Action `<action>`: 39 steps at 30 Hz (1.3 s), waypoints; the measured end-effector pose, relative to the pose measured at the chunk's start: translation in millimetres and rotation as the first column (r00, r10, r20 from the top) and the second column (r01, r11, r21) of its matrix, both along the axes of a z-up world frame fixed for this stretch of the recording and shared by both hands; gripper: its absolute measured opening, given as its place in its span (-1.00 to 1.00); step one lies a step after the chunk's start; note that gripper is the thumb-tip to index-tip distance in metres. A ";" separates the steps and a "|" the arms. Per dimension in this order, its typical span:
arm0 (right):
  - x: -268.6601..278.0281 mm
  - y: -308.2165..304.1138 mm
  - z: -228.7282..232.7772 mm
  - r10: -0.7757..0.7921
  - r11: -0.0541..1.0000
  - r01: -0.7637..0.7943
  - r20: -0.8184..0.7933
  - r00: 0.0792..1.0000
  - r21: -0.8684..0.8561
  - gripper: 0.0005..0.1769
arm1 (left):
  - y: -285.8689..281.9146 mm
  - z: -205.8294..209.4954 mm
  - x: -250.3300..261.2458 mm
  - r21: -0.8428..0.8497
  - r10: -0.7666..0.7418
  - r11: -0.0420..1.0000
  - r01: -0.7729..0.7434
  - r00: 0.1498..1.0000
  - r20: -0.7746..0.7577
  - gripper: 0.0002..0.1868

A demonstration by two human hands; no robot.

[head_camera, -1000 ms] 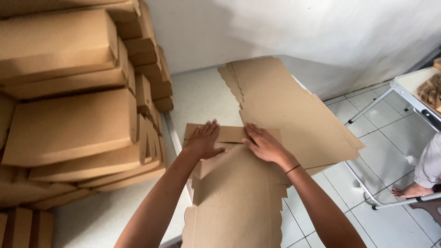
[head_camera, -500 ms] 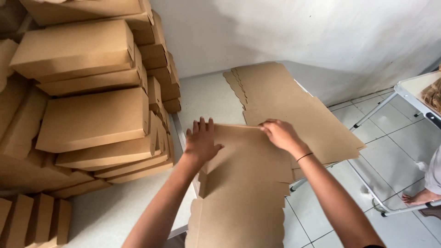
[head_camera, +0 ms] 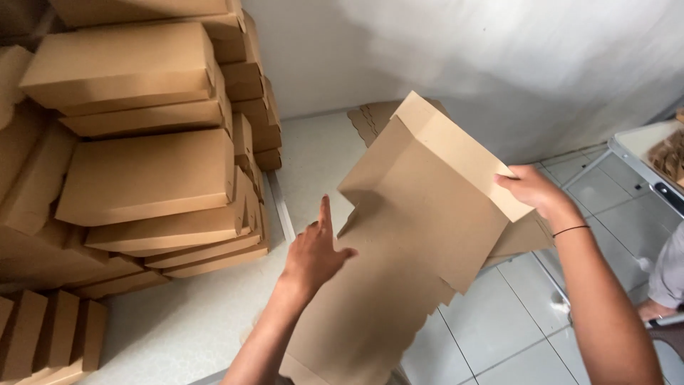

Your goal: Assembling a cardboard box from a flat sheet by folding along pre-scored lines and tucking in tabs

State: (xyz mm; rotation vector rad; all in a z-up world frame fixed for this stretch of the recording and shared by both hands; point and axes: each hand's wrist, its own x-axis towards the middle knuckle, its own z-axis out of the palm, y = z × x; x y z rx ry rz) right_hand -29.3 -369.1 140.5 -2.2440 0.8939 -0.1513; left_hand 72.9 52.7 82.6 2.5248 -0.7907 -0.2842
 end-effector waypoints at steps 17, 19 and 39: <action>-138.8 -54.1 -41.3 -0.276 0.829 0.221 0.032 0.961 0.514 -0.47 | 26.5 -23.4 -61.8 0.092 -0.302 0.952 0.291 0.944 0.135 0.08; -159.0 -55.7 -51.6 -0.400 0.806 0.359 -0.015 0.917 0.470 -0.44 | 33.5 -38.4 -73.2 0.102 -0.244 0.966 0.238 0.969 0.047 0.08; -174.5 36.5 -87.3 -0.138 0.979 0.178 0.324 0.936 -0.097 -0.43 | 66.6 -74.6 -58.9 -0.217 0.295 0.938 -0.270 0.951 0.090 0.02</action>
